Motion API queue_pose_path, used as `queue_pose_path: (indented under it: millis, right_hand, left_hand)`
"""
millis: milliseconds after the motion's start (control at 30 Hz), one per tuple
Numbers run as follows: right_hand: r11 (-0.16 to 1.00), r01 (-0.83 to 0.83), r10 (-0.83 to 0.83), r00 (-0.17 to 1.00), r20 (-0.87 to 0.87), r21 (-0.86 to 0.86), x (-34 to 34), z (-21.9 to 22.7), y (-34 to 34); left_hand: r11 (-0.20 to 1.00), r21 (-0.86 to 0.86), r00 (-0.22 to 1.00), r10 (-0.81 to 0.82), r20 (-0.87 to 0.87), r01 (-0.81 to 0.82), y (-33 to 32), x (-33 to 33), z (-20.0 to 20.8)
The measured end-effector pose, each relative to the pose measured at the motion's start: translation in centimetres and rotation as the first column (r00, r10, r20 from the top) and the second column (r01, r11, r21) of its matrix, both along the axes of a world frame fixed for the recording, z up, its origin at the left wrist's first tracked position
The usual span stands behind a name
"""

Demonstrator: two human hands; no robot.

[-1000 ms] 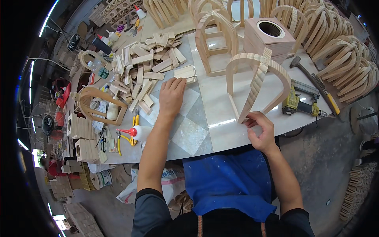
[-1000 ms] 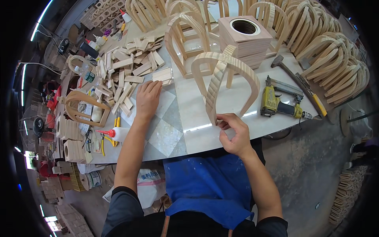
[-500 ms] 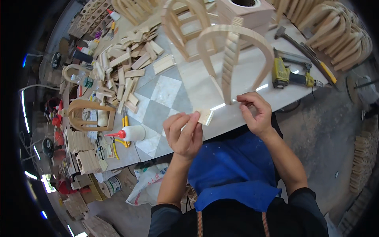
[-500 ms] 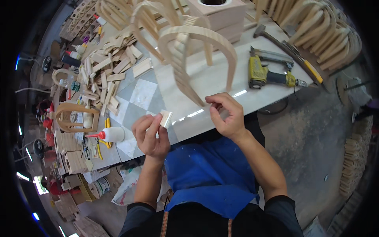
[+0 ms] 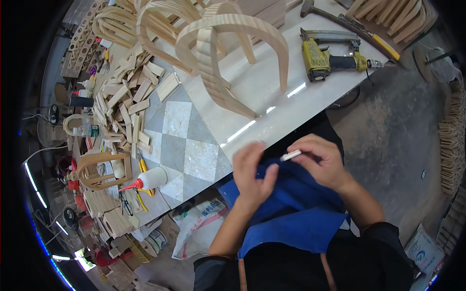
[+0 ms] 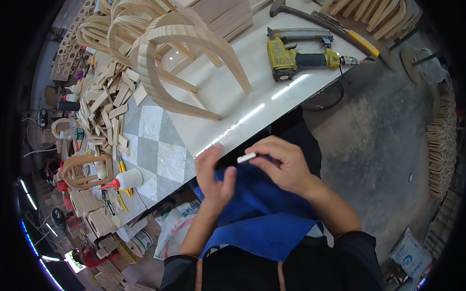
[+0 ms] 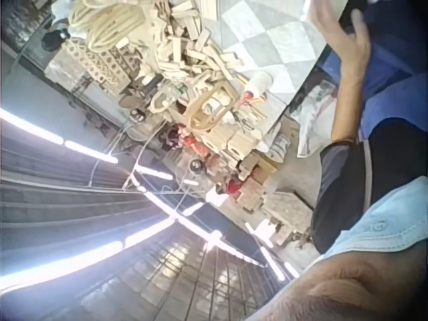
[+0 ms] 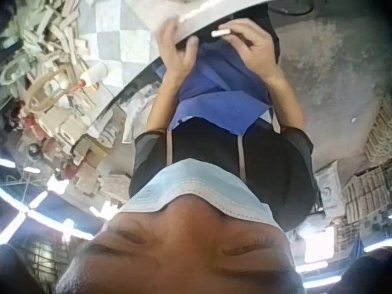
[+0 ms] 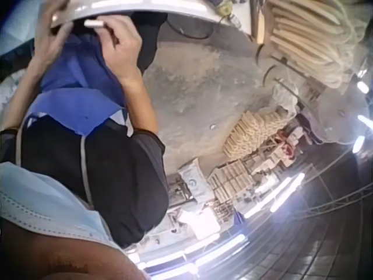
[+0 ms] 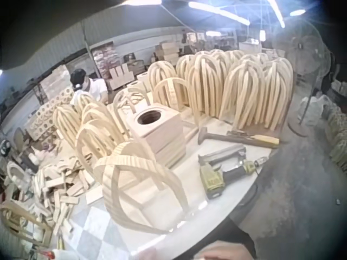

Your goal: Assembling and gluing wooden frames using a pneumatic nail gun and glue.

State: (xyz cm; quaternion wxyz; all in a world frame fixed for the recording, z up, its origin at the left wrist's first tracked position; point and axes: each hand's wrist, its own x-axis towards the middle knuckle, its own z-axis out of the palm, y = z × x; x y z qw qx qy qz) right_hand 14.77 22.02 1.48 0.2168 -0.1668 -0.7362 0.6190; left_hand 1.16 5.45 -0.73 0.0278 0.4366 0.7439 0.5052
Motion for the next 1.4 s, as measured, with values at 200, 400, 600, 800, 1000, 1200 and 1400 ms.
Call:
queue_pose_path:
  millis: [200,400,600,800,1000,1200,1400]
  right_hand:
    - [0.92,0.138,-0.12,0.99,-0.071,0.366,0.3,0.9,2.0]
    - [0.653,0.17,-0.141,0.985,-0.102,0.738,-1.0,1.3,3.9]
    - [0.59,0.024,-0.125,0.99,0.062,0.807,-2.5,0.2,5.5]
    - [0.614,-0.037,-0.055,0.994,0.089,0.789,-4.3,-1.3,6.2]
    - [0.631,-0.103,0.025,0.993,0.113,0.769,-5.6,-2.4,6.7]
    - [0.664,-0.063,0.077,0.997,0.016,0.745,-6.5,-3.6,6.6]
    - [0.667,-0.075,0.104,0.995,0.007,0.741,-6.9,-3.7,6.7]
  left_hand:
    - [0.965,-0.23,0.973,0.072,-0.219,-0.123,3.1,-7.8,-0.4]
    - [0.897,-0.393,0.846,-0.362,-0.391,0.202,3.9,-10.0,-0.2]
    - [0.919,-0.35,0.931,-0.277,-0.238,0.184,3.6,-6.8,-1.3]
    - [0.932,-0.299,0.94,-0.271,-0.207,0.203,3.9,-6.7,-1.2]
    - [0.937,-0.282,0.945,-0.265,-0.191,0.206,4.2,-6.5,-1.0]
    - [0.942,-0.274,0.945,-0.256,-0.205,0.195,4.4,-6.5,-1.3]
    - [0.946,-0.261,0.937,-0.254,-0.24,0.19,4.4,-6.9,-1.7]
